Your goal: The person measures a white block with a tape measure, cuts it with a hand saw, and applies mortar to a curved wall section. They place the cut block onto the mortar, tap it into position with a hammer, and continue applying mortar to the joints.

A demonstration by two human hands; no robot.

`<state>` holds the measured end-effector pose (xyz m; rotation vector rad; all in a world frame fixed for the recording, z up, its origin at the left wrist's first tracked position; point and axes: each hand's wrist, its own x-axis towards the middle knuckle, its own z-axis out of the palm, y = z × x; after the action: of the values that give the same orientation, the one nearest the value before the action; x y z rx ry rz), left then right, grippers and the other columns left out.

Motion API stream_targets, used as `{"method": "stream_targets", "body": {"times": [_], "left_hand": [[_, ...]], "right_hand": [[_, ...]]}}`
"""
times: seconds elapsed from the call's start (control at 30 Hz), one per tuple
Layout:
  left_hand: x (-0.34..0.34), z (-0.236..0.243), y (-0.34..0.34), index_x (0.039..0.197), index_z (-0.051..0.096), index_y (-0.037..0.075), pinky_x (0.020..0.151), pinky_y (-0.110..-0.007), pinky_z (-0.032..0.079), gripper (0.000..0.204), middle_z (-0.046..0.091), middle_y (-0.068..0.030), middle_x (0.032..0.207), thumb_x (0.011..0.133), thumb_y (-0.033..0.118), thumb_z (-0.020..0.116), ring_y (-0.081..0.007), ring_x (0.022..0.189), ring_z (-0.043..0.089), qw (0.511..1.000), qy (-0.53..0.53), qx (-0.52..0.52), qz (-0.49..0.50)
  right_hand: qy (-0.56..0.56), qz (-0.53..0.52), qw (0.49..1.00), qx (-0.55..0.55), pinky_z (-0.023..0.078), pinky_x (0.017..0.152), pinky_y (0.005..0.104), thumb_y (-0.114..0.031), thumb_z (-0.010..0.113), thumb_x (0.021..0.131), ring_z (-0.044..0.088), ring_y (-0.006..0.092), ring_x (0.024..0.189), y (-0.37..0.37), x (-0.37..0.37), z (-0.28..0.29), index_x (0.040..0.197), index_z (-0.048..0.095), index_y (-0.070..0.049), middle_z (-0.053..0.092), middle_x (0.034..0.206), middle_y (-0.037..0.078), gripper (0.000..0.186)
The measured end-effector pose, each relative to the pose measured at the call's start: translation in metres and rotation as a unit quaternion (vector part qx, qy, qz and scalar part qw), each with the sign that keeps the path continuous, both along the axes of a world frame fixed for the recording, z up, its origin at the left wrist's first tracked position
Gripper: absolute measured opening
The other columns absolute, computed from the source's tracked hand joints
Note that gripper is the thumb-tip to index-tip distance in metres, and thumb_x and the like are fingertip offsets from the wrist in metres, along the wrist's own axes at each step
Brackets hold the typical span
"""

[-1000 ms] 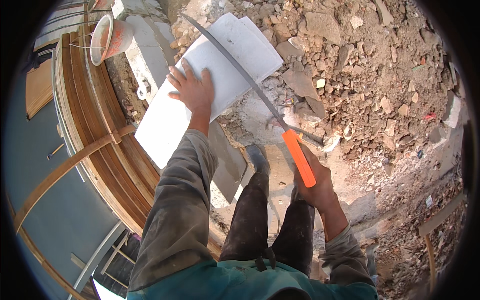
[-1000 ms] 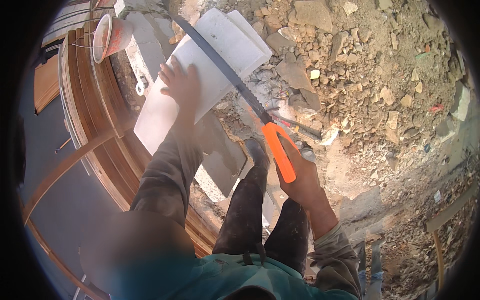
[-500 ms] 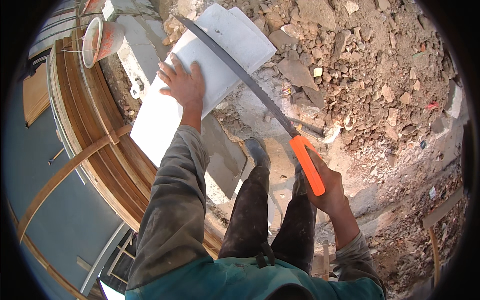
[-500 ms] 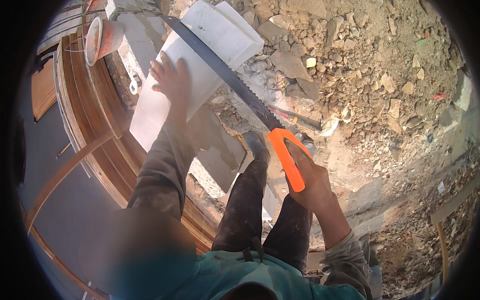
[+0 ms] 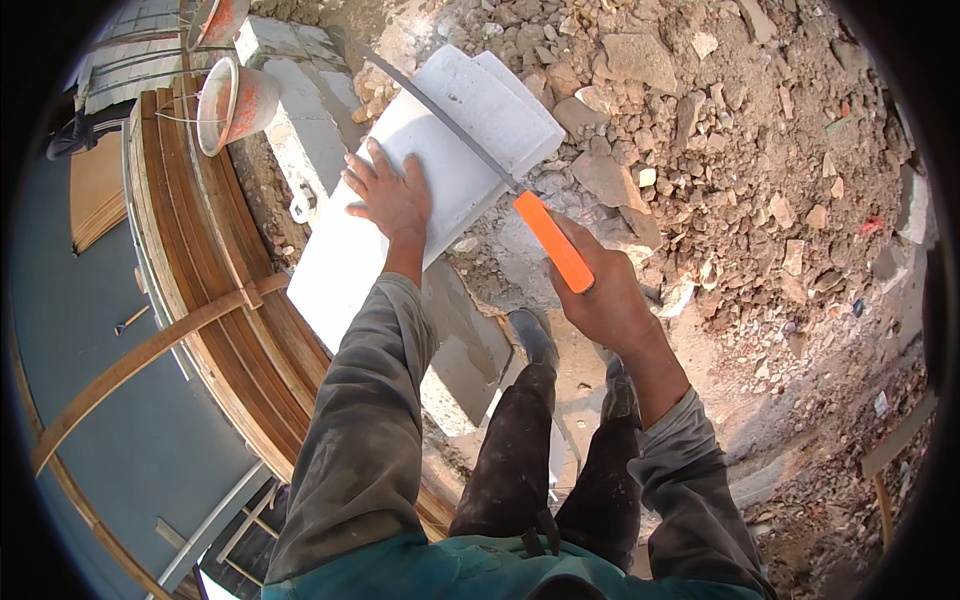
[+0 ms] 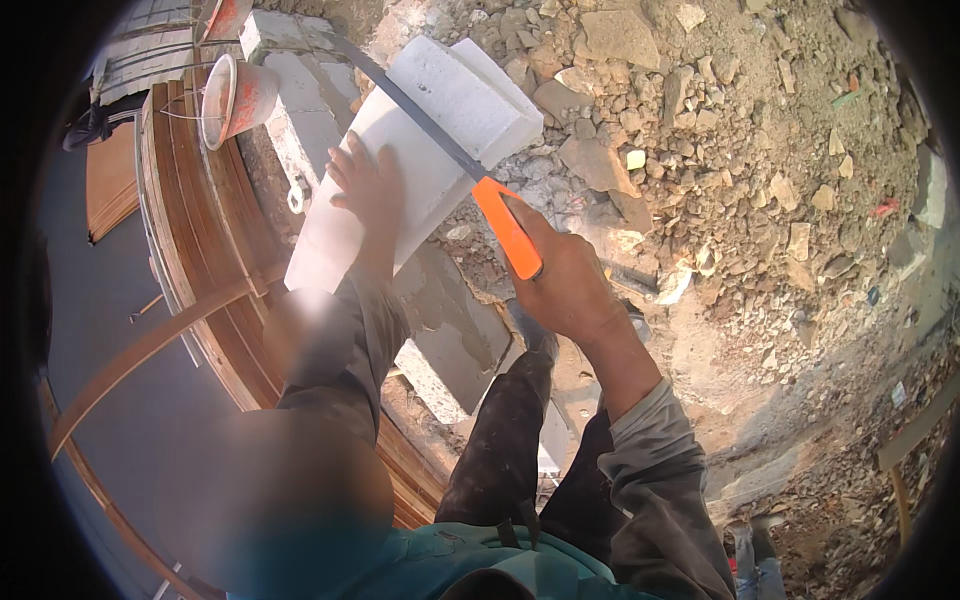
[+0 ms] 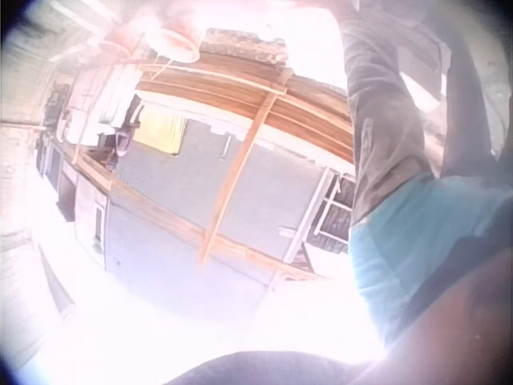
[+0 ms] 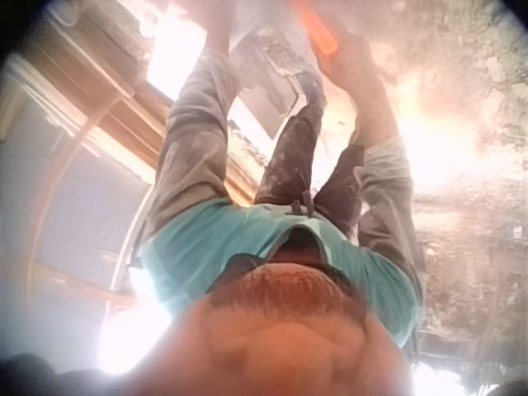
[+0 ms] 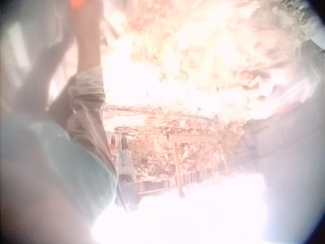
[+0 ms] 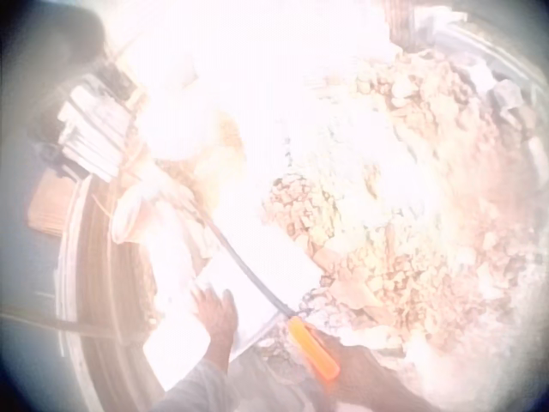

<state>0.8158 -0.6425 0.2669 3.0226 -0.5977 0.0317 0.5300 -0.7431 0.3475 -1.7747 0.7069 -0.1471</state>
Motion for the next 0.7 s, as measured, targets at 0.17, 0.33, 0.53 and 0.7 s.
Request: {"method": "stream_targets", "body": {"times": [0.17, 0.33, 0.53, 0.7], "left_hand": [[0.009, 0.017, 0.024, 0.152, 0.029, 0.016, 0.107, -0.073, 0.007, 0.07, 0.015, -0.0217, 0.159, 0.092, 0.048, 0.044, -0.0417, 0.147, 0.009, 1.0, -0.025, 0.003, 0.01], [0.002, 0.003, 0.018, 0.152, 0.029, 0.016, 0.107, -0.073, 0.007, 0.07, 0.014, -0.0225, 0.159, 0.092, 0.049, 0.043, -0.0411, 0.148, 0.008, 1.0, 0.009, -0.008, 0.018], [-0.008, 0.015, 0.036, 0.152, 0.029, 0.018, 0.109, -0.072, 0.006, 0.072, 0.015, -0.0221, 0.159, 0.09, 0.048, 0.046, -0.0407, 0.148, 0.008, 0.998, 0.022, 0.036, 0.047], [-0.001, 0.002, 0.004, 0.153, 0.029, 0.017, 0.108, -0.072, 0.006, 0.071, 0.016, -0.0223, 0.159, 0.09, 0.048, 0.045, -0.0407, 0.148, 0.009, 1.0, 0.016, -0.014, 0.018]], "right_hand": [[0.027, 0.019, 0.999, 0.01, 0.056, 0.074, 0.0422, -0.008, 0.064, 0.083, 0.066, 0.0414, 0.083, 0.033, -0.1, 0.039, 0.139, 0.043, -0.006, 0.065, 0.103, 0.026, 0.06], [0.002, 0.002, 0.999, 0.036, 0.054, 0.068, 0.0431, -0.006, 0.063, 0.082, 0.066, 0.0412, 0.08, 0.002, -0.008, 0.01, 0.138, 0.046, -0.005, 0.066, 0.095, 0.025, 0.058], [0.022, 0.006, 0.999, 0.028, 0.054, 0.071, 0.0381, -0.005, 0.061, 0.088, 0.068, 0.0374, 0.082, 0.015, -0.064, 0.005, 0.137, 0.048, -0.003, 0.066, 0.103, 0.025, 0.051], [0.007, 0.02, 1.0, -0.008, 0.053, 0.063, 0.0419, -0.003, 0.061, 0.084, 0.065, 0.0407, 0.076, -0.008, -0.018, -0.013, 0.136, 0.048, -0.005, 0.066, 0.088, 0.023, 0.054]]}}
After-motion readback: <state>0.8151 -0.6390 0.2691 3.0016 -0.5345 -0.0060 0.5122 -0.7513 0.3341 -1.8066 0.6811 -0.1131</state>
